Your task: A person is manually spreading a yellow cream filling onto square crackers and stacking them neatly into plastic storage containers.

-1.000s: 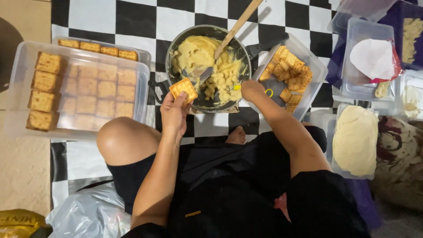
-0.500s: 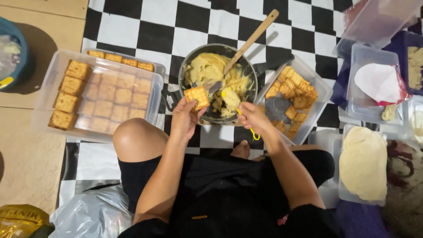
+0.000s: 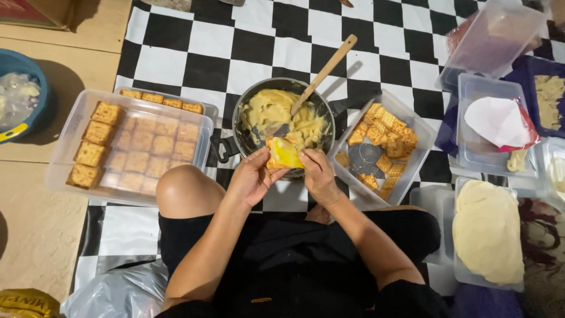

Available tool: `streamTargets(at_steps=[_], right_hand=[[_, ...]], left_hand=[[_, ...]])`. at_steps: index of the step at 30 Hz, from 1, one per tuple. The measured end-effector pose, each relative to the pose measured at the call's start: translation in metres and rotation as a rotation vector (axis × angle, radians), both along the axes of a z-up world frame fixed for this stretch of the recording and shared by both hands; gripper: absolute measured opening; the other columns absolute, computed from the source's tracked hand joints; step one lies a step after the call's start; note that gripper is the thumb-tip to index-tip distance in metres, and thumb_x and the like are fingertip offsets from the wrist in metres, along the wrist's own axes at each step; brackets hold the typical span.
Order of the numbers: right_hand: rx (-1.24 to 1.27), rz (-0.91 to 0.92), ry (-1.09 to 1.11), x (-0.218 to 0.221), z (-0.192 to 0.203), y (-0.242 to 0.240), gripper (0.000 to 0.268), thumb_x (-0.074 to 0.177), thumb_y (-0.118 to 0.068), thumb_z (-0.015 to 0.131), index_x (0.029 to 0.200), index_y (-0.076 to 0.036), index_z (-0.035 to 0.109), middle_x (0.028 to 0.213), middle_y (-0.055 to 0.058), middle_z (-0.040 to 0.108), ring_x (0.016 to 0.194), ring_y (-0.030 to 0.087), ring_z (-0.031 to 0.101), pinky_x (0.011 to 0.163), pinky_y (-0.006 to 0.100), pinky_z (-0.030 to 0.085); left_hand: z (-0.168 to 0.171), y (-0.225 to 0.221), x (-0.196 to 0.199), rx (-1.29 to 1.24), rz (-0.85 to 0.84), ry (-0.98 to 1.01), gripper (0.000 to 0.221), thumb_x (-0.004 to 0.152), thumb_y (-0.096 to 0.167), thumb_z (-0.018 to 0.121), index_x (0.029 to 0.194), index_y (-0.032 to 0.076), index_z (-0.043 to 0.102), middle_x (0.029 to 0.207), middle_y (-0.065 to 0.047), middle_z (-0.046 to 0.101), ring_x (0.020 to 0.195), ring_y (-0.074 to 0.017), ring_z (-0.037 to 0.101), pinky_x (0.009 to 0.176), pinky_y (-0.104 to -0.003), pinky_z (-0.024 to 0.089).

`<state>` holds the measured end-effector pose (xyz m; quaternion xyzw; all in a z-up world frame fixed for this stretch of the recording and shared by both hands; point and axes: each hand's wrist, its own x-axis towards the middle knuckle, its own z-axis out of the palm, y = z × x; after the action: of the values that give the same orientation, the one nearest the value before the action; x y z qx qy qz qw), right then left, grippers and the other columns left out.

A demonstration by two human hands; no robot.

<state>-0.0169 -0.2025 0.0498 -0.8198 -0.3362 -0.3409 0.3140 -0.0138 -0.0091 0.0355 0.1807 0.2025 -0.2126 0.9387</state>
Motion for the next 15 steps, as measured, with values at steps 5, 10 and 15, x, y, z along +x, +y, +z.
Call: streamTargets(at_steps=[5,10,15], right_hand=[[-0.19,0.134,-0.05,0.008,0.021,-0.021,0.026,0.102,-0.007,0.055,0.12,0.005,0.069,0.111,0.025,0.066,0.091,0.041,0.066,0.083,0.051,0.057],[-0.377,0.176,-0.1,0.008,0.041,-0.036,0.026,0.106,-0.012,0.049,0.114,0.004,0.069,0.105,0.024,0.065,0.087,0.041,0.065,0.076,0.048,0.055],[-0.517,0.177,-0.136,0.0,0.075,-0.036,0.017,0.106,-0.01,0.052,0.107,0.001,0.066,0.104,0.022,0.065,0.088,0.04,0.064,0.075,0.046,0.053]], left_hand=[[-0.012,0.007,0.001,0.038,-0.053,-0.004,0.033,0.104,0.012,0.053,0.131,-0.007,0.056,0.124,-0.034,0.065,0.105,-0.0474,0.067,0.089,-0.059,0.056],[-0.004,0.015,-0.003,0.056,-0.118,-0.009,0.034,0.104,0.012,0.051,0.132,-0.008,0.055,0.126,-0.035,0.064,0.106,-0.0492,0.064,0.087,-0.059,0.055],[0.003,0.02,-0.007,0.031,-0.167,-0.003,0.033,0.103,0.013,0.055,0.128,-0.009,0.056,0.125,-0.037,0.063,0.107,-0.0509,0.06,0.087,-0.062,0.054]])
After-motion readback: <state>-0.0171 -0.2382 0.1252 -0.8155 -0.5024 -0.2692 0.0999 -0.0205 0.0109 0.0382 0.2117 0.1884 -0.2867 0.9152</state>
